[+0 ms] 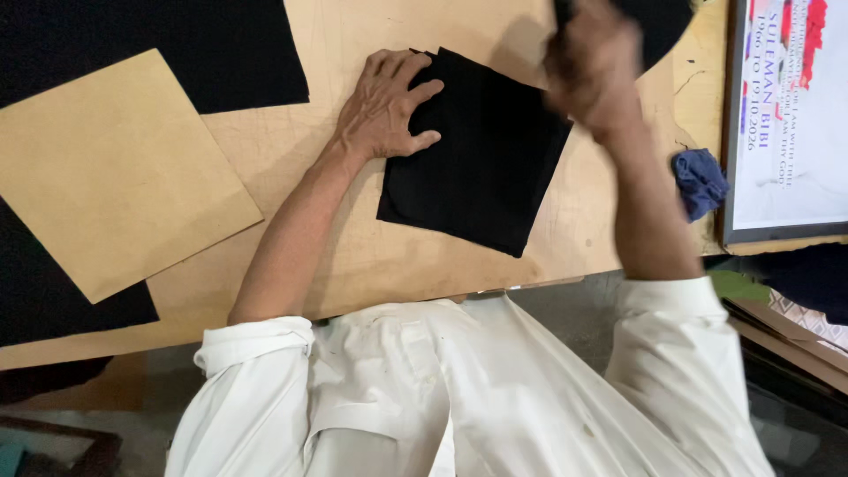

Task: The person uses a cardboard template to cut multiple rectangular pieces from a large black fabric sheet with a utility knife. The person repeatedly places the template on the fabric, cuts around it, and stacks the cut pieces.

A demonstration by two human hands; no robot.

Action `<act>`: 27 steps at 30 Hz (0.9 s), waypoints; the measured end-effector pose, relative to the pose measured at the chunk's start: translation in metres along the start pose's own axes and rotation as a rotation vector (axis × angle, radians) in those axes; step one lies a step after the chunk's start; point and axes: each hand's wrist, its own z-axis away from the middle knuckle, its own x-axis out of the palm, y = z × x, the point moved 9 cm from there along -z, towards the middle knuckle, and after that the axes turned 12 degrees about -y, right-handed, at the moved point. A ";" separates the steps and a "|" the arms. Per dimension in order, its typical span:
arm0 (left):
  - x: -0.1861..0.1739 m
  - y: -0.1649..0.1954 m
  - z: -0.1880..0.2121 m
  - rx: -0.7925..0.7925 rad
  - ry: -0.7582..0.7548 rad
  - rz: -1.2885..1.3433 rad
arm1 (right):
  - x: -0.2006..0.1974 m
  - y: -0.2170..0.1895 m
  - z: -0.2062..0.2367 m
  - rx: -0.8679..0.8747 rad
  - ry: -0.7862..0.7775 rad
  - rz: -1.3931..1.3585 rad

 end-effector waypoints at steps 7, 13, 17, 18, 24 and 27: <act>-0.007 0.005 -0.003 -0.017 0.009 -0.014 | 0.117 -0.092 0.037 0.033 -0.261 0.176; 0.000 0.002 -0.003 -0.002 0.049 -0.077 | 0.115 -0.134 0.064 0.005 -0.282 0.240; 0.000 -0.001 -0.006 -0.026 0.028 -0.091 | 0.135 -0.154 0.069 0.053 -0.254 0.131; -0.003 -0.002 -0.006 -0.026 0.030 -0.036 | 0.140 -0.155 0.069 0.080 -0.277 0.115; -0.046 0.008 0.007 -0.030 0.283 0.529 | 0.129 -0.155 0.054 0.171 -0.431 0.053; -0.043 0.055 0.008 0.124 0.129 0.101 | 0.123 -0.162 0.049 0.184 -0.565 0.034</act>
